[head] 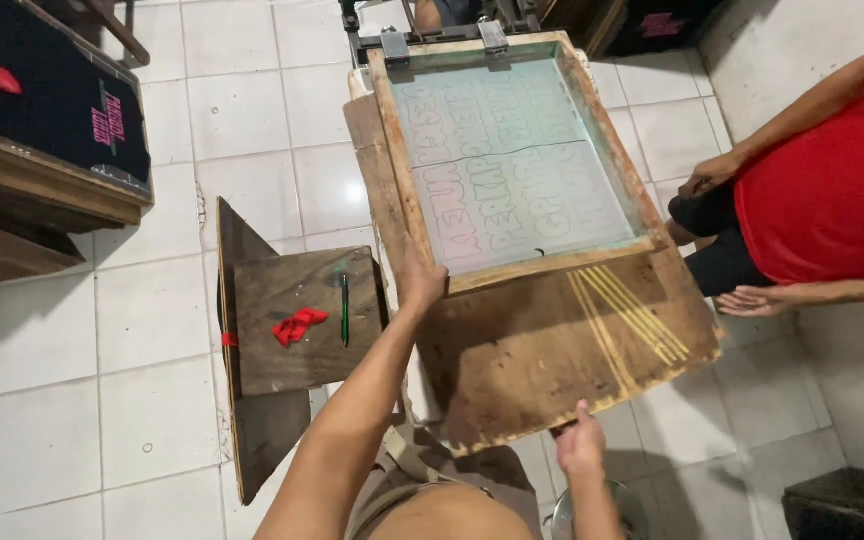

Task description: Aligning a design film on a screen printing frame and preparing green ink by stirring it in a container.

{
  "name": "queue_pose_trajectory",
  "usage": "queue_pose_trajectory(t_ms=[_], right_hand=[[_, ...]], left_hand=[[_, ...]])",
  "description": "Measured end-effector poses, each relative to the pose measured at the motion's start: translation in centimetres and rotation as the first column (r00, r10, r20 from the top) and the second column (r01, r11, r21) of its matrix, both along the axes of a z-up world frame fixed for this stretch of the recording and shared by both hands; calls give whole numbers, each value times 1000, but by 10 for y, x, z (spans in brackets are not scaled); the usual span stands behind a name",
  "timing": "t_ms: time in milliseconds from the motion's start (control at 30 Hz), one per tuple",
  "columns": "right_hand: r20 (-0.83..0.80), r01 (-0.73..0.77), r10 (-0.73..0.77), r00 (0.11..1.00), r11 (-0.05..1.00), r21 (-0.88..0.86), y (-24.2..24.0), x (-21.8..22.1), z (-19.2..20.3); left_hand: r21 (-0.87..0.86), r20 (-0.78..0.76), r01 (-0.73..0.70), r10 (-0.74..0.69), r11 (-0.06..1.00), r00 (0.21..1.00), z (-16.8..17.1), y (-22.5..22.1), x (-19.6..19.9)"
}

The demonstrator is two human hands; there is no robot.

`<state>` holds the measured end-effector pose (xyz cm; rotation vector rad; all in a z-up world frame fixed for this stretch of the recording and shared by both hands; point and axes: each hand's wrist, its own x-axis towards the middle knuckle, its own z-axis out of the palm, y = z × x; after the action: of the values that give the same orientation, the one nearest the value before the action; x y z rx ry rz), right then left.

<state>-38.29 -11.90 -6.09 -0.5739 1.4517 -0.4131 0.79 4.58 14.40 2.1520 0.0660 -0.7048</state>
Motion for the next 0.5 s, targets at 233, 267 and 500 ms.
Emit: queue_pose_trajectory(t_ms=[233, 267, 500], right_hand=[[-357, 317, -342, 869, 940, -128, -128, -68, 4], [-499, 330, -351, 792, 934, -133, -136, -75, 11], [-710, -587, 559, -429, 424, 689, -220, -172, 39]], left_hand=[[-78, -63, -34, 29, 996, 998, 37, 5, -4], [-98, -83, -37, 29, 995, 996, 42, 5, -6], [-104, -70, -40, 33, 994, 997, 55, 6, -8]])
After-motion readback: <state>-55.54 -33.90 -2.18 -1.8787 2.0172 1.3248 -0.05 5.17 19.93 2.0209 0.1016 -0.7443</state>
